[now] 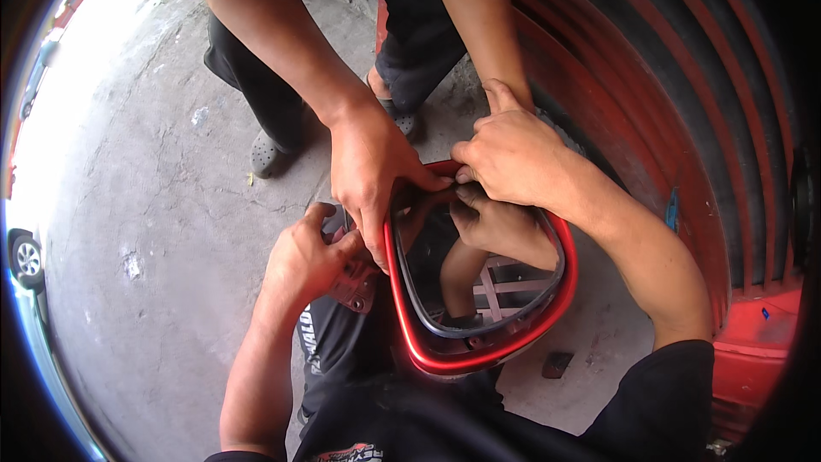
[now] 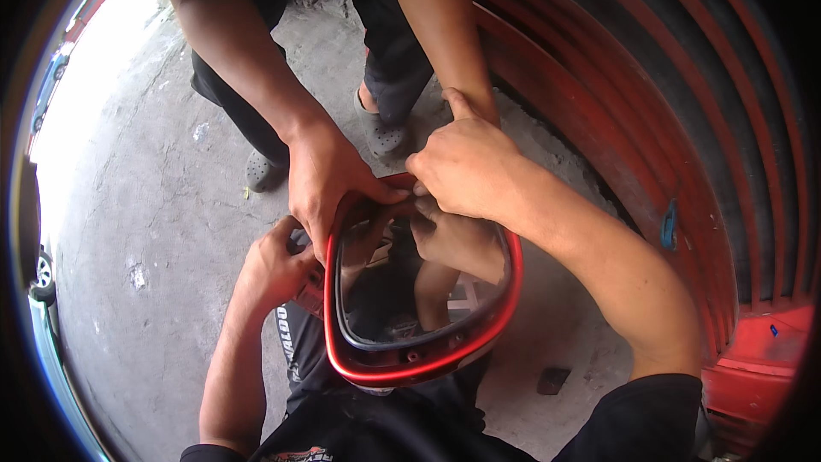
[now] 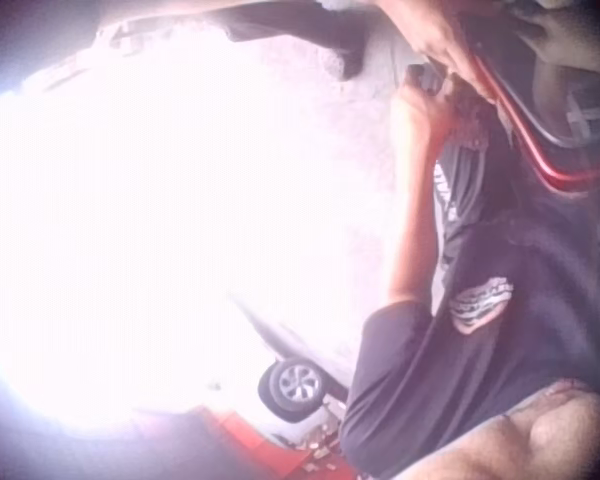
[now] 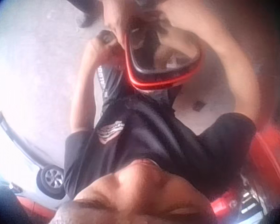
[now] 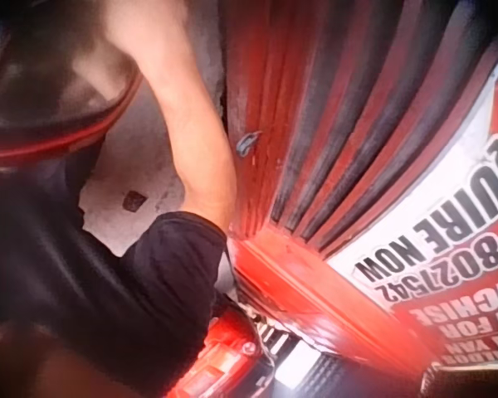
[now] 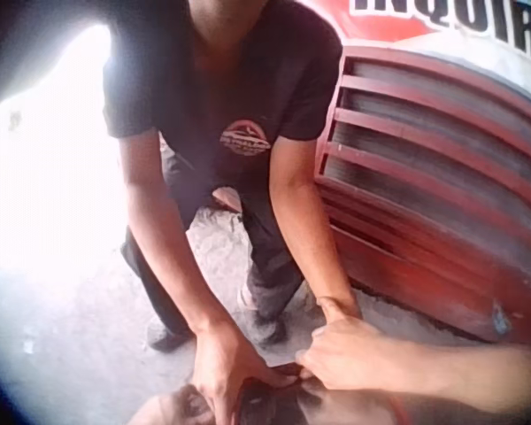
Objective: The person assembles a red car side mirror by inserting the internal mechanism, fitting the mirror glass, and securing the housing. The person then walks to a covered area and picks up a cloth.
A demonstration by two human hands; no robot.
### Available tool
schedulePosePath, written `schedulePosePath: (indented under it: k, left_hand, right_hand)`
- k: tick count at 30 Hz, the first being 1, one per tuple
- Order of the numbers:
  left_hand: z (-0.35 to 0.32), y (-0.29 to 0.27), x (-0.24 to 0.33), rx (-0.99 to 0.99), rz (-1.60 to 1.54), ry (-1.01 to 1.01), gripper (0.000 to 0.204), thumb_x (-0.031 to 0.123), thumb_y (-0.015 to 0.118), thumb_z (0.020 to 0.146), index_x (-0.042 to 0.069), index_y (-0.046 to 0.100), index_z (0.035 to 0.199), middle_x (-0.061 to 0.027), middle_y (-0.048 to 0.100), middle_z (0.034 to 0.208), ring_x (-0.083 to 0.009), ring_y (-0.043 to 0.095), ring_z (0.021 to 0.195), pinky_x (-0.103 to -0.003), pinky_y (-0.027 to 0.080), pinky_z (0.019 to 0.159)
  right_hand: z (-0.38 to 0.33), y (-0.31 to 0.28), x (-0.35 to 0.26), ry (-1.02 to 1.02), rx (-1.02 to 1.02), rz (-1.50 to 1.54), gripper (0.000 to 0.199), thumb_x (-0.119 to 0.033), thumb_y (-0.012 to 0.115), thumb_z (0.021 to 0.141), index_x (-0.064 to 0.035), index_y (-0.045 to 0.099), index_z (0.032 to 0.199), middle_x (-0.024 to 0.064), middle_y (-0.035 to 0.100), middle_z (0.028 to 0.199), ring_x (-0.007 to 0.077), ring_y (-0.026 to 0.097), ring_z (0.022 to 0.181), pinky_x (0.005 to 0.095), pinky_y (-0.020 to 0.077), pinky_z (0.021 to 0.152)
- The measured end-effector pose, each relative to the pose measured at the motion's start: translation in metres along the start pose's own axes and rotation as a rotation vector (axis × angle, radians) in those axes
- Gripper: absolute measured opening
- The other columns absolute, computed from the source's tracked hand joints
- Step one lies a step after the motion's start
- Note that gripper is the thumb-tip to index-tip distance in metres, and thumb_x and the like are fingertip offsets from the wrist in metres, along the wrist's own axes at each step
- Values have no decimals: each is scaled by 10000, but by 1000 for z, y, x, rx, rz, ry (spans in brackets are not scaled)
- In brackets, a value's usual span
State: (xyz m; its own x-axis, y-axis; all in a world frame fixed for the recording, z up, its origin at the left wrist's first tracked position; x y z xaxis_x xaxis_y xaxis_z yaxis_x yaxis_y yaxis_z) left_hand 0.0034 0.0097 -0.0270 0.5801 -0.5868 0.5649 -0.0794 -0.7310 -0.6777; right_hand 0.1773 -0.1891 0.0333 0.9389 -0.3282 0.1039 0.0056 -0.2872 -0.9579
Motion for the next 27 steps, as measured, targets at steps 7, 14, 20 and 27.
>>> schedulePosePath:
  k: [7, 14, 20, 27]
  left_hand:
    - [-6, 7, 5, 56, 86, -11, 670, 475, 697, 911, -9, 559, 1353, -285, 740, 1030, -457, 721, 1004, -523, 559, 890]
    - [-10, 8, -3, 227, 155, 64, 643, 425, 700, 937, 12, 538, 1404, -292, 708, 1103, -460, 655, 1122, -521, 530, 956]
    - [-18, 6, -9, 319, -76, 112, 427, 214, 696, 961, -21, 605, 1306, -284, 691, 1211, -465, 651, 1170, -507, 508, 1007]
    - [-97, -44, 34, 750, -41, 851, 452, 64, 870, 773, 15, 691, 1184, -133, 712, 1007, -309, 701, 957, -436, 562, 863]
  right_hand:
    - [2, -1, 0, -20, 7, 20, 203, -298, 728, 901, -104, 768, 854, 126, 711, 673, 310, 748, 804, 628, 304, 1182]
    - [20, 3, 1, -161, -33, 23, 185, -294, 685, 937, -130, 736, 870, 82, 727, 693, 288, 750, 790, 533, 405, 1098]
    - [24, 1, -6, -83, 4, 7, 180, -276, 710, 886, -115, 783, 849, 117, 759, 764, 310, 773, 823, 445, 540, 950]
    - [19, -7, -8, -42, 16, 42, 163, -233, 720, 865, -82, 779, 845, 151, 751, 763, 338, 771, 804, 449, 616, 760]
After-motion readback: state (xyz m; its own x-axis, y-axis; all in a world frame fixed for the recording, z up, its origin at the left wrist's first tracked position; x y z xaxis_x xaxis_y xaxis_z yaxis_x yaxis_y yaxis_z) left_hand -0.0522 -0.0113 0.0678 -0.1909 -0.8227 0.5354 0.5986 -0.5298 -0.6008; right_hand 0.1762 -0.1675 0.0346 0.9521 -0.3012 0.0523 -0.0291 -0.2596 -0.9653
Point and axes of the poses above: each hand's wrist, its own z-axis towards the middle knuckle, its own y-axis out of the palm, x = y × z, the point moved 4 cm from there along z, towards the middle knuckle
